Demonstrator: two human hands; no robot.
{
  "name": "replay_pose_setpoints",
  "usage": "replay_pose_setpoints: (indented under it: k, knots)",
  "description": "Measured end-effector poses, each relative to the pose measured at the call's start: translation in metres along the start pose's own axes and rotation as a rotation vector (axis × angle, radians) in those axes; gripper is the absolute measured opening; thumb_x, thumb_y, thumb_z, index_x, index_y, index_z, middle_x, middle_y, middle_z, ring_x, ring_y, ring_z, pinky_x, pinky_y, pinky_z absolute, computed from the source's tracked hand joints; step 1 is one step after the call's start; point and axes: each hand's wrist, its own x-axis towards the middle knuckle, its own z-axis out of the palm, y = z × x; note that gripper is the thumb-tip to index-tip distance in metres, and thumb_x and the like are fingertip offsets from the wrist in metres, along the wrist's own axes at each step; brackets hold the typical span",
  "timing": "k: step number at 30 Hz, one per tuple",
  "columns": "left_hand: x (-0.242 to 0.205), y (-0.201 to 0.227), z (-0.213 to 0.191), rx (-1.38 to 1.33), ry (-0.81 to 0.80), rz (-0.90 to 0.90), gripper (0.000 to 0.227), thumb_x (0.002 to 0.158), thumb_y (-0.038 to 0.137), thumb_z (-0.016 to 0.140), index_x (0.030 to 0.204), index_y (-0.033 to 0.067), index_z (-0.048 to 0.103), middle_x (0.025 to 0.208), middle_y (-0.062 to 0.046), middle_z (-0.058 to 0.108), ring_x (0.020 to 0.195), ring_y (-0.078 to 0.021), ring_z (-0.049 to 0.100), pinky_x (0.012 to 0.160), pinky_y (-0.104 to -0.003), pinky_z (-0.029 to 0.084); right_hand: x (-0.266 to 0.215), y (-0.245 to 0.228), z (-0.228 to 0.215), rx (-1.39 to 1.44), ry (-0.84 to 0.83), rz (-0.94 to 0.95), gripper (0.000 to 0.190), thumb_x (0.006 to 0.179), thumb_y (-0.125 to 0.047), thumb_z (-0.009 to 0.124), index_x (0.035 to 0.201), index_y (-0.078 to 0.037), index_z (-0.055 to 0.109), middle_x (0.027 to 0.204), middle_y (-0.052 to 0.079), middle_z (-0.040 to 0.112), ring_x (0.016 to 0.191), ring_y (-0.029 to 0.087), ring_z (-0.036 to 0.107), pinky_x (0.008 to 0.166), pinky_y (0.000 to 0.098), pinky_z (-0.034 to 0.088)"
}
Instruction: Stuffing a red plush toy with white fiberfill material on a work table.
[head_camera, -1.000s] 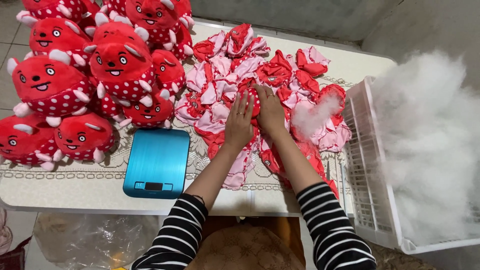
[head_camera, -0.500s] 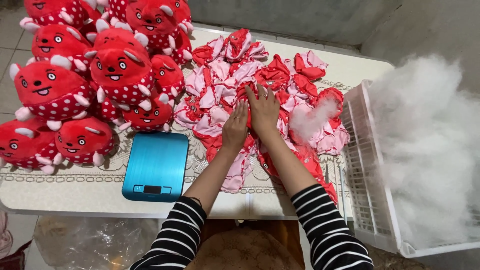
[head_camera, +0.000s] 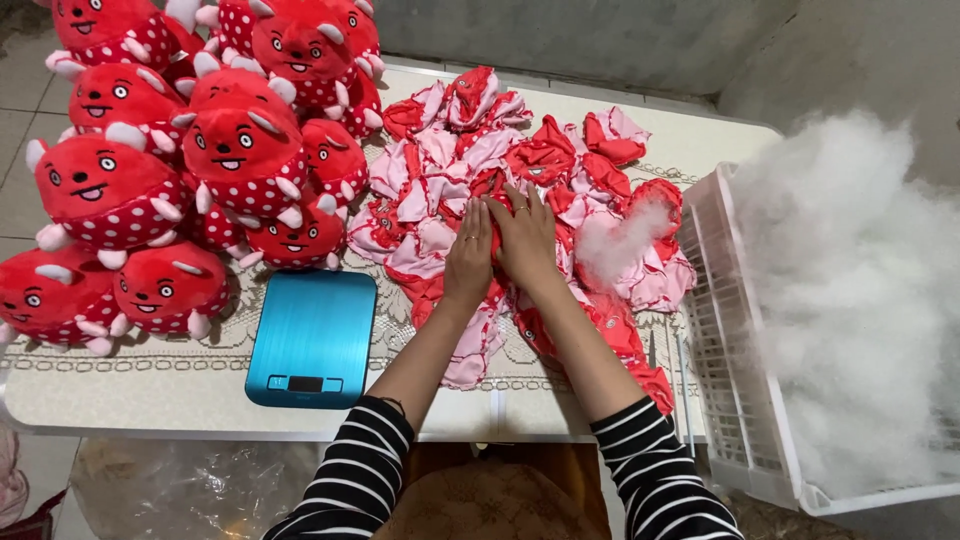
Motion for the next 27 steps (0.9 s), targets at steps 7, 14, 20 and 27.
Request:
replay_pose_setpoints:
  k: [7,14,20,27]
  knots:
    - [0.001,0.003,-0.002,0.031,0.070,0.136,0.044,0.101,-0.005,0.044,0.144,-0.0027,0.053,0.146,-0.028,0.054,0.132,-0.0379,0.057,0.108,-0.038,0.049,0.011,0.032,0.056,-0.134,0.348,0.046,0.059,0.085,-0.018,0.070,0.141,-0.033,0.059,0.152,0.009,0.047,0.143,0.041,0.039,0.108,0.0603,0.038]
    - [0.000,0.004,0.000,0.074,0.052,0.185,0.040,0.102,-0.001,0.046,0.141,0.0002,0.058,0.144,-0.025,0.057,0.132,-0.0353,0.059,0.106,-0.038,0.051,0.018,0.041,0.071,-0.136,0.472,-0.054,0.043,0.087,-0.015,0.070,0.129,-0.026,0.066,0.142,0.007,0.058,0.132,0.035,0.055,0.104,0.0429,0.052]
    - [0.015,0.008,-0.022,0.071,0.046,0.068,0.046,0.103,-0.001,0.046,0.149,0.0002,0.048,0.153,-0.024,0.048,0.140,-0.0383,0.049,0.111,-0.043,0.045,-0.002,0.028,0.038,0.022,0.345,-0.163,0.071,0.080,-0.007,0.063,0.147,-0.027,0.052,0.147,0.009,0.051,0.140,0.042,0.044,0.113,0.0539,0.040]
    - [-0.003,-0.001,0.003,0.083,0.050,0.101,0.041,0.105,-0.002,0.045,0.145,0.0007,0.054,0.144,-0.023,0.057,0.131,-0.0345,0.058,0.106,-0.034,0.051,0.001,0.043,0.065,-0.043,0.391,-0.017,0.064,0.084,-0.009,0.063,0.142,-0.037,0.059,0.139,0.001,0.057,0.133,0.036,0.051,0.102,0.0472,0.051]
